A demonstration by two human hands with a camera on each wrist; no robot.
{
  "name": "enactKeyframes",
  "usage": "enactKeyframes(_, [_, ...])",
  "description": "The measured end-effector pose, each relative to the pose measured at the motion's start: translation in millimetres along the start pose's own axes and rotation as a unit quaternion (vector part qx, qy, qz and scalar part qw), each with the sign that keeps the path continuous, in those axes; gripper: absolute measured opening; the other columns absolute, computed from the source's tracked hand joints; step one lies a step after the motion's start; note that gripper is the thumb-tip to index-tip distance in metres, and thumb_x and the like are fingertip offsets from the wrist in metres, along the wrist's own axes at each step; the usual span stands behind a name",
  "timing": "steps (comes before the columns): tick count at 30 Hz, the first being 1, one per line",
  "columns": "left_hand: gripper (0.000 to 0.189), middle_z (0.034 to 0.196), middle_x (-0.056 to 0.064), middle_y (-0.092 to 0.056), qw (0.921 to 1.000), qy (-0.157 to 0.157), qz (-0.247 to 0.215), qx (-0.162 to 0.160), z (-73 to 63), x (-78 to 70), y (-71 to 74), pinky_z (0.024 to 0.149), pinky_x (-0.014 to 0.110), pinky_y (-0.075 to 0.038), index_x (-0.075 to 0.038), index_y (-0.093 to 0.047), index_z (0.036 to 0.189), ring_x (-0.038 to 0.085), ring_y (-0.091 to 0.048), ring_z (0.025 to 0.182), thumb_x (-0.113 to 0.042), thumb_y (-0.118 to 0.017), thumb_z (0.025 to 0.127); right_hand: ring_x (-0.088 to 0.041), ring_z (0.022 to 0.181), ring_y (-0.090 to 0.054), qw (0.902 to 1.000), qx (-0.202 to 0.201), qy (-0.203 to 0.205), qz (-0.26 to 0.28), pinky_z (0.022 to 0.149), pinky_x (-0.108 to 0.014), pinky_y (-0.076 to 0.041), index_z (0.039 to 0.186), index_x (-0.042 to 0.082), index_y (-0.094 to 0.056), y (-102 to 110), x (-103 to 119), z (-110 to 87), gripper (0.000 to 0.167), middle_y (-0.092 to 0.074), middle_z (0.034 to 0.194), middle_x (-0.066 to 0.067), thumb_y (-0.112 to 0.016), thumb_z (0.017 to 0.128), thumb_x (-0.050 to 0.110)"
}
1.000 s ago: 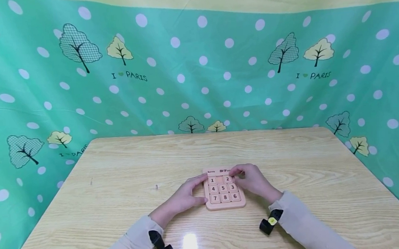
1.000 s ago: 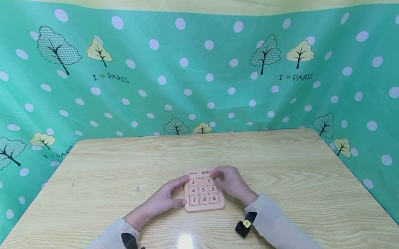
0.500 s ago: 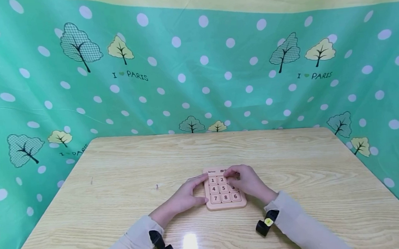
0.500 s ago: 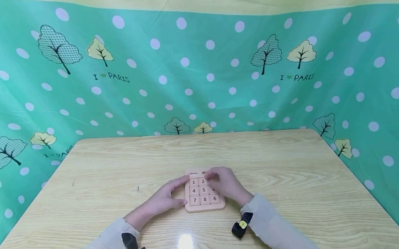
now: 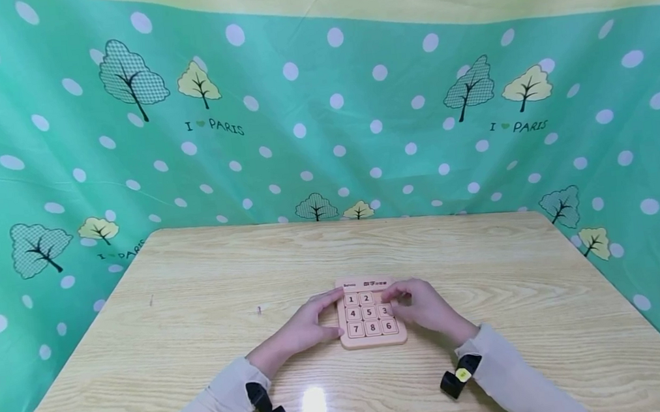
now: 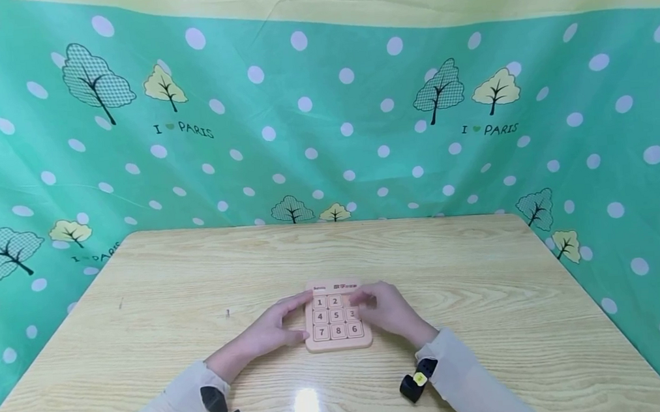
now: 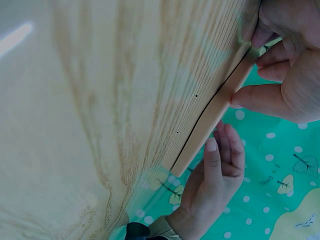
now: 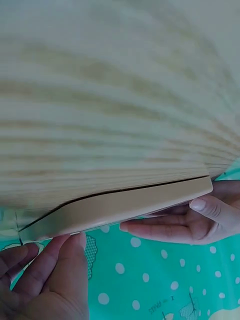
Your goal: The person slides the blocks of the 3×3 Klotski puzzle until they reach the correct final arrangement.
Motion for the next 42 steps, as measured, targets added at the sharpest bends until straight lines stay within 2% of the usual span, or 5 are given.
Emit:
enactKeyframes(5, [0.072,0.15,0.009,-0.034,1.0,0.0,-0.006,0.0,-0.7,-0.5,0.0,0.114,0.054,-0.014,-0.006,-0.041,0.142,0.035,-0.023,0.139,-0.008,-0.073,0.078,-0.02,0.098,-0.058,1.0,0.008,-0.005,0.002,0.092,-0.043,-0.045,0.097,0.012,-0.07,1.8,-3.2,-5.3,0.019,-0.068,0.098,0.004,-0.072,0.078,0.006])
enactKeyframes(16, [0.072,0.15,0.009,-0.034,1.0,0.004,0.0,0.0,0.1,1.0,0.4,0.114,0.054,-0.015,-0.006,-0.04,0.142,0.035,-0.023,0.139,-0.01,-0.073,0.078,-0.02,0.099,-0.058,0.9999,0.01,0.008,-0.001,0.092,-0.041,-0.045,0.098,0.013,-0.069,1.7,-4.2,-5.5,0.022,-0.068,0.099,0.004,-0.072,0.078,0.005])
enactKeyframes(24, [0.072,0.15,0.01,-0.033,1.0,0.005,-0.003,0.003,-0.1,1.3,0.4,0.114,0.054,-0.015,-0.006,-0.04,0.142,0.035,-0.023,0.139,-0.009,-0.072,0.078,-0.02,0.098,-0.058,0.9994,-0.016,0.021,-0.02,0.089,-0.04,-0.047,0.098,0.012,-0.07,4.1,-1.4,-0.5,0.022,-0.068,0.099,0.002,-0.073,0.077,0.005])
enactKeyframes(34, [0.072,0.15,0.011,-0.033,1.0,-0.001,-0.001,0.006,0.4,1.3,-1.2,0.114,0.054,-0.015,-0.004,-0.04,0.142,0.036,-0.023,0.139,-0.009,-0.072,0.078,-0.019,0.093,-0.057,0.9986,-0.043,0.001,-0.031,0.086,-0.04,-0.047,0.097,0.012,-0.071,7.6,-1.5,5.3,0.022,-0.068,0.097,0.001,-0.074,0.076,0.004])
enactKeyframes(42, [0.072,0.15,0.01,-0.033,1.0,-0.003,0.003,0.004,0.6,1.5,-1.0,0.114,0.054,-0.015,-0.005,-0.04,0.142,0.036,-0.023,0.139,-0.009,-0.072,0.078,-0.019,0.094,-0.056,0.9983,-0.047,-0.007,-0.035,0.087,-0.041,-0.046,0.097,0.014,-0.071,6.5,-3.4,10.7,0.022,-0.067,0.097,0.002,-0.074,0.077,0.006])
Point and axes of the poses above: each hand's wrist, its own z-axis towards the middle knuckle, its own y-axis out of the back of the hand, x = y × z, the point moved 9 cm from there along z, towards the middle knuckle
